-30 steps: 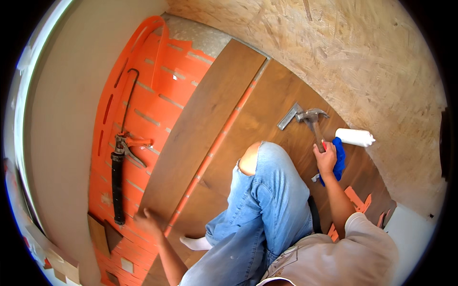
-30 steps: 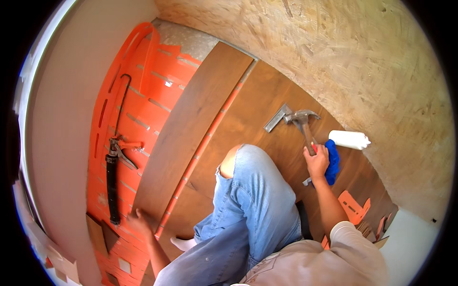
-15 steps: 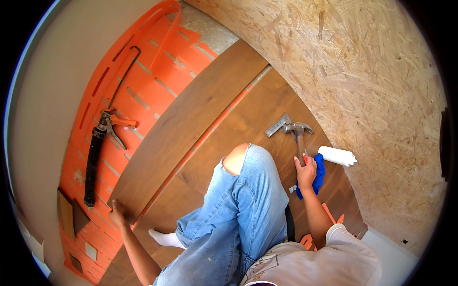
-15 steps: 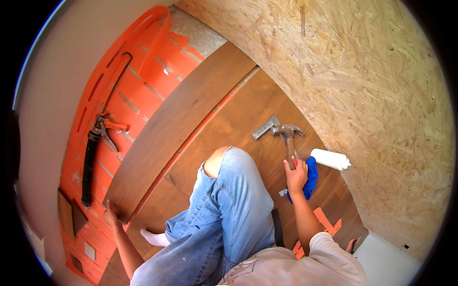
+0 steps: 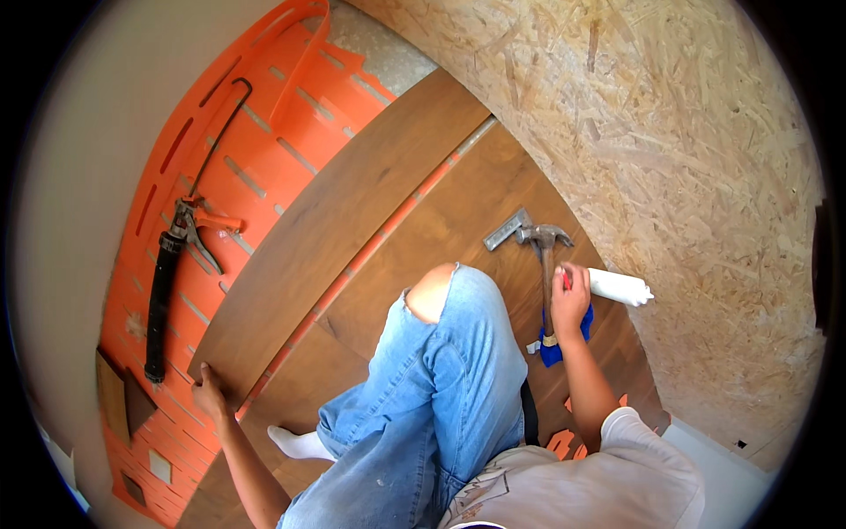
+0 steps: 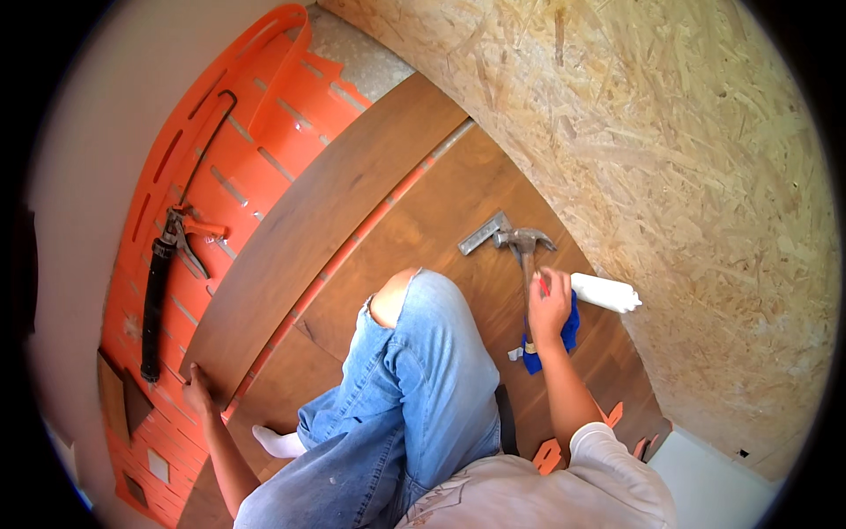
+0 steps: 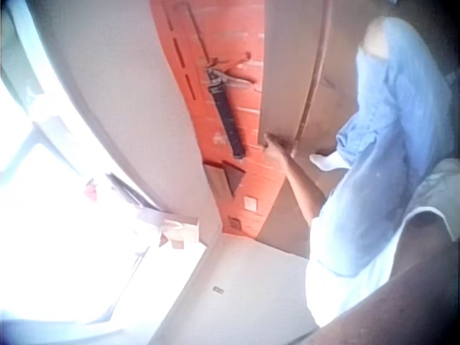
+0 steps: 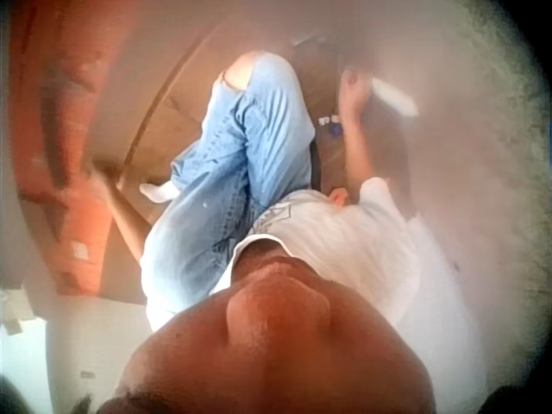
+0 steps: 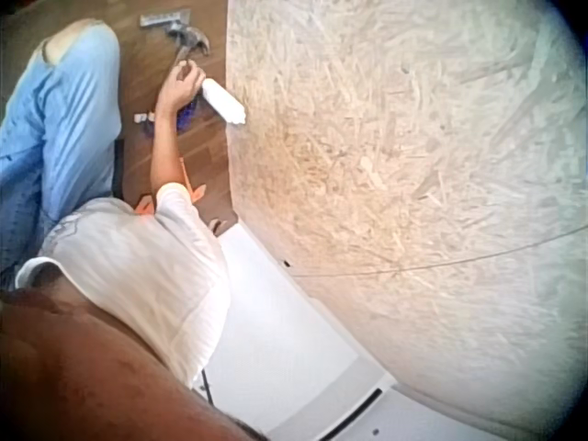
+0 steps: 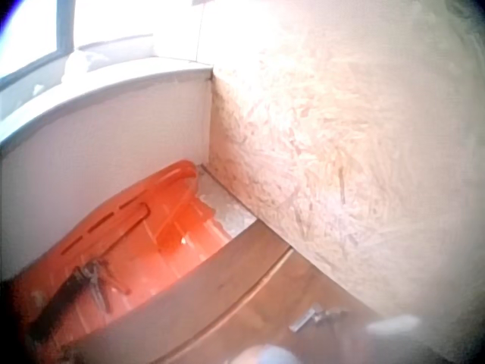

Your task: The person marks a wood plank with a pencil, uses a small table saw to cut it, applies glue to the underside of the plank, and hammers it into place on the floor.

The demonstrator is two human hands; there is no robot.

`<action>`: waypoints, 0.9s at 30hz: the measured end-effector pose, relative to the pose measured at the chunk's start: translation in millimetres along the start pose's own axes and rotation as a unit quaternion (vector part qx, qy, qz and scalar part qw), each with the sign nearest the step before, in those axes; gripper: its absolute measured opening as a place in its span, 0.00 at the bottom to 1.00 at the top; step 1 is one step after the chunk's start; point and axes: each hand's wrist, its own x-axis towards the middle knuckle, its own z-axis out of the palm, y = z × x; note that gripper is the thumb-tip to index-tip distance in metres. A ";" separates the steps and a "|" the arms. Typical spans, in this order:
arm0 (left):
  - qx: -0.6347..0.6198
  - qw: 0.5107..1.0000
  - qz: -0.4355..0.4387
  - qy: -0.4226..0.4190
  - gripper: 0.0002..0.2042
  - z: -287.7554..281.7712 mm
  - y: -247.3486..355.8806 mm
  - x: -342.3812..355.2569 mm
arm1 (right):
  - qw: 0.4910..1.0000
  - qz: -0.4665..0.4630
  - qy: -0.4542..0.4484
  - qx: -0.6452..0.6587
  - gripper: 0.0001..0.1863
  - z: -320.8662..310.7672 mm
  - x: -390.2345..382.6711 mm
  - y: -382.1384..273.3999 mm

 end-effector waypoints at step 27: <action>-0.085 0.991 -0.066 -0.079 0.27 -26.4 -3.2 -17.6 | 0.907 -0.386 -0.166 0.013 0.19 236.5 191.4 -243.0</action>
